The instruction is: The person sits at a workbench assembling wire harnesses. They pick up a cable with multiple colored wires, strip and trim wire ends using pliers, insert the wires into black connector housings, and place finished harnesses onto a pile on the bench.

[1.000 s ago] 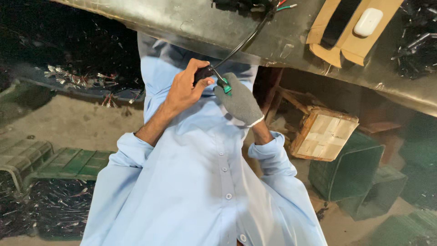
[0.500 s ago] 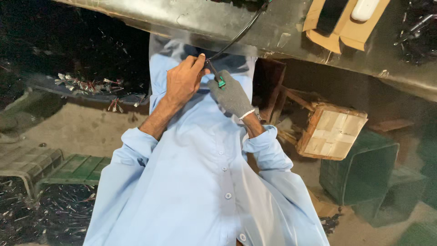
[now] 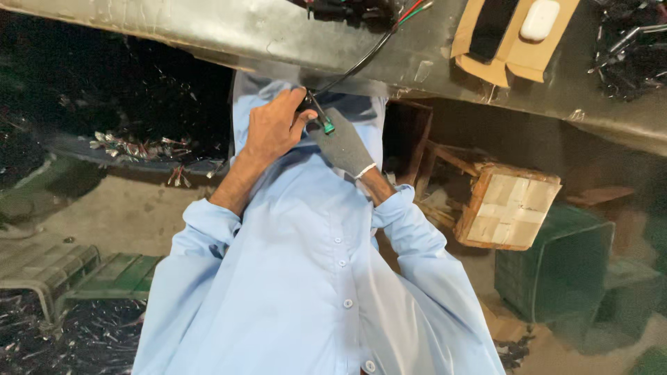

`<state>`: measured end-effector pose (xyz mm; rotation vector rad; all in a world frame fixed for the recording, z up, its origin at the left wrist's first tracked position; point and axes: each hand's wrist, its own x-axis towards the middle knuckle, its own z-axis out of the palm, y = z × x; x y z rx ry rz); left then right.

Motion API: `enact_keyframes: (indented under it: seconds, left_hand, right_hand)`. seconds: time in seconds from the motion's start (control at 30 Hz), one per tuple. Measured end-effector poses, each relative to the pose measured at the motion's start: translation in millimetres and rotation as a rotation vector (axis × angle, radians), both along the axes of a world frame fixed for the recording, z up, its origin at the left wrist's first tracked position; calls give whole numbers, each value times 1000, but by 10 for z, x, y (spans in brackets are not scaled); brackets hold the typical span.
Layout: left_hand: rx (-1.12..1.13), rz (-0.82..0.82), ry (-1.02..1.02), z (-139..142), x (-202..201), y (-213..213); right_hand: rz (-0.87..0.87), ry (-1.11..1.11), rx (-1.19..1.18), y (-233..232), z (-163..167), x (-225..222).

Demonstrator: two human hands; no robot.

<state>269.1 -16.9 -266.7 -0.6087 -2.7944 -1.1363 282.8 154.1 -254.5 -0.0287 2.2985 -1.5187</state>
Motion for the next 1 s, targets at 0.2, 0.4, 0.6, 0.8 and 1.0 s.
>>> enact_keyframes:
  seconds: [0.2, 0.4, 0.6, 0.8, 1.0]
  left_hand:
    - [862, -75, -709, -50, 99, -80]
    - [543, 0, -239, 57, 188, 5]
    - [123, 24, -236, 327, 45, 48]
    - [422, 264, -88, 185, 168, -330]
    - [196, 647, 0, 5, 185, -915]
  right_hand:
    - [27, 107, 9, 63, 149, 42]
    - [-47, -3, -2, 119, 165, 128]
    - [-28, -119, 79, 161, 123, 141]
    - [212, 549, 555, 378, 385, -483]
    - [91, 844, 486, 519, 527, -990]
